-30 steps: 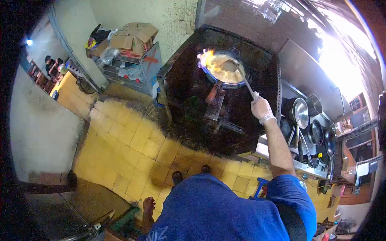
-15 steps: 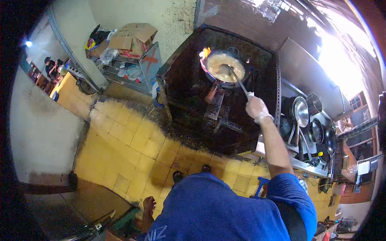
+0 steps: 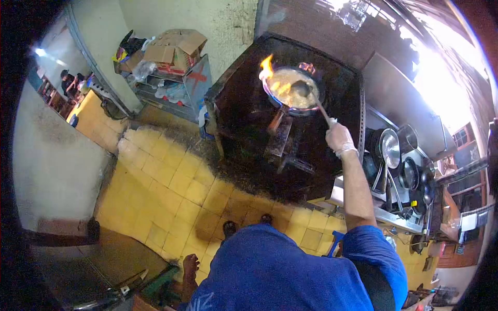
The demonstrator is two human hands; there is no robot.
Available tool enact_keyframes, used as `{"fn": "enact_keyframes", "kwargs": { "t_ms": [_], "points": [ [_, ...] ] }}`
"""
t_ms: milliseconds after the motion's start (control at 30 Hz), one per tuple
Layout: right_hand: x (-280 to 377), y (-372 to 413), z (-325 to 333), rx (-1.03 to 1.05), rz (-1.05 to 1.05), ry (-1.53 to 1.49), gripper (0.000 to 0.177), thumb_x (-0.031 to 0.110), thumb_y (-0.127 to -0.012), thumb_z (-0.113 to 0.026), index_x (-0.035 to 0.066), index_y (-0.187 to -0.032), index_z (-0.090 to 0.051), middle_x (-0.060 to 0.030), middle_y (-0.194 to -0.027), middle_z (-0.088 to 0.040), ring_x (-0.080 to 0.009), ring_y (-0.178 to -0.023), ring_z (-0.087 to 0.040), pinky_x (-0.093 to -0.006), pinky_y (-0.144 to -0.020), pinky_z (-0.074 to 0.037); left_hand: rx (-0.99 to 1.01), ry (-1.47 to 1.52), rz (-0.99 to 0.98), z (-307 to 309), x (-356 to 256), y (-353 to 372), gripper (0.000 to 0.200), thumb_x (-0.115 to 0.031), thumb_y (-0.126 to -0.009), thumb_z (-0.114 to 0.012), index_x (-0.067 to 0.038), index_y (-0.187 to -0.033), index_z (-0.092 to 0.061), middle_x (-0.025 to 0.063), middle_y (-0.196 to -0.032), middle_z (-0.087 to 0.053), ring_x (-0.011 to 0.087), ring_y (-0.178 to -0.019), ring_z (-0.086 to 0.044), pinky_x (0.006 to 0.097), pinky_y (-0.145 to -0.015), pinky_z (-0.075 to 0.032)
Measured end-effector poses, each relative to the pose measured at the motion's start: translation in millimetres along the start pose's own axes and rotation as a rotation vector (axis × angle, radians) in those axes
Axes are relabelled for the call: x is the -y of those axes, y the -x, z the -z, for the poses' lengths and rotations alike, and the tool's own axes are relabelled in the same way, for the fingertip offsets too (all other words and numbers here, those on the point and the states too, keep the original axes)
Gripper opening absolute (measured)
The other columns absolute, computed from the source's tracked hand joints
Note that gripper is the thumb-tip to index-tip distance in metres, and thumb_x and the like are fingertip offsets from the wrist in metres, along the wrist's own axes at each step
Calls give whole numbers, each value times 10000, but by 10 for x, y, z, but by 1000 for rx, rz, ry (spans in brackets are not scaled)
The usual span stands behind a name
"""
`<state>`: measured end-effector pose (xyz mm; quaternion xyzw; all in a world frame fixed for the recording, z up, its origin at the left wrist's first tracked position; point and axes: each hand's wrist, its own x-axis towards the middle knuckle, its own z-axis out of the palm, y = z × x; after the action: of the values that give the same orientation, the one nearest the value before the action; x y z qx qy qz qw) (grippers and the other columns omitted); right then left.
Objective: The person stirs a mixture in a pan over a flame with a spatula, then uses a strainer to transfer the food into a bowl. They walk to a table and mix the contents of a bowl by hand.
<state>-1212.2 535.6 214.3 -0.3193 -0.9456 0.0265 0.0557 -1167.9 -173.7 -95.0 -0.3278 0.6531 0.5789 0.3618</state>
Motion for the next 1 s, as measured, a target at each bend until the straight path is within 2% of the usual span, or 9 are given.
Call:
{"fn": "enact_keyframes", "kwargs": {
  "t_ms": [33,133,200,300,400,533,600,700,1000],
  "points": [
    [-10,12,54,-36,7,6,317,75,-781,-448,-65,-1061,-497,-233,-769,-616,-361,-759,-615,-441,-688,-500,-3,-3,5,147,147,-182,153,-204,-836,-532,-82,-928,-548,-2,-681,-489,125,-548,-500,272,-391,-351],
    [-38,-116,21,-43,9,37,314,75,-788,-438,-81,-1055,-493,-233,-785,-618,-359,-769,-616,-440,-692,-500,494,312,122,399,356,-502,168,-213,-835,-546,-82,-940,-550,6,-712,-519,127,-574,-519,278,-400,-357],
    [-33,-251,-112,26,-21,74,311,63,-778,-434,-95,-1040,-491,-245,-806,-614,-358,-776,-616,-440,-692,-500,28,-109,18,56,100,-88,174,-213,-839,-557,-71,-939,-547,4,-717,-518,122,-565,-511,282,-402,-359],
    [47,-253,14,45,33,67,313,47,-755,-446,-90,-1031,-503,-260,-839,-610,-366,-791,-614,-432,-708,-500,-63,-158,-64,-85,-74,96,179,-221,-852,-554,-65,-939,-546,1,-691,-508,113,-539,-498,275,-396,-355],
    [42,-268,37,-16,48,25,315,47,-756,-446,-89,-1033,-510,-260,-860,-610,-366,-816,-612,-432,-730,-496,196,102,-4,71,-114,-77,172,-221,-858,-553,-61,-922,-548,9,-690,-512,107,-530,-497,263,-400,-357],
    [111,-345,-31,65,-26,56,320,57,-765,-438,-70,-1048,-516,-271,-882,-603,-377,-841,-603,-446,-759,-484,-20,-97,-27,-101,-207,92,149,-212,-858,-547,-67,-890,-550,15,-691,-514,104,-538,-502,250,-406,-357],
    [31,-433,16,10,0,4,317,57,-765,-435,-65,-1047,-516,-272,-887,-602,-380,-848,-601,-448,-763,-483,298,164,26,78,-113,11,135,-222,-853,-545,-89,-873,-553,6,-696,-521,106,-545,-510,260,-412,-364],
    [67,-550,43,-48,-32,-83,293,58,-767,-434,-60,-1019,-524,-270,-902,-601,-382,-878,-594,-443,-779,-478,-46,-134,2,-54,21,82,124,-233,-846,-545,-113,-878,-554,-15,-683,-514,109,-542,-513,275,-409,-362],
    [306,-676,59,110,-82,-61,290,58,-753,-457,-67,-1000,-545,-291,-972,-577,-381,-941,-576,-432,-829,-456,-13,-67,-6,-57,-95,218,151,-221,-837,-558,-108,-937,-551,-3,-702,-528,114,-544,-514,258,-418,-356]
  ]
}}
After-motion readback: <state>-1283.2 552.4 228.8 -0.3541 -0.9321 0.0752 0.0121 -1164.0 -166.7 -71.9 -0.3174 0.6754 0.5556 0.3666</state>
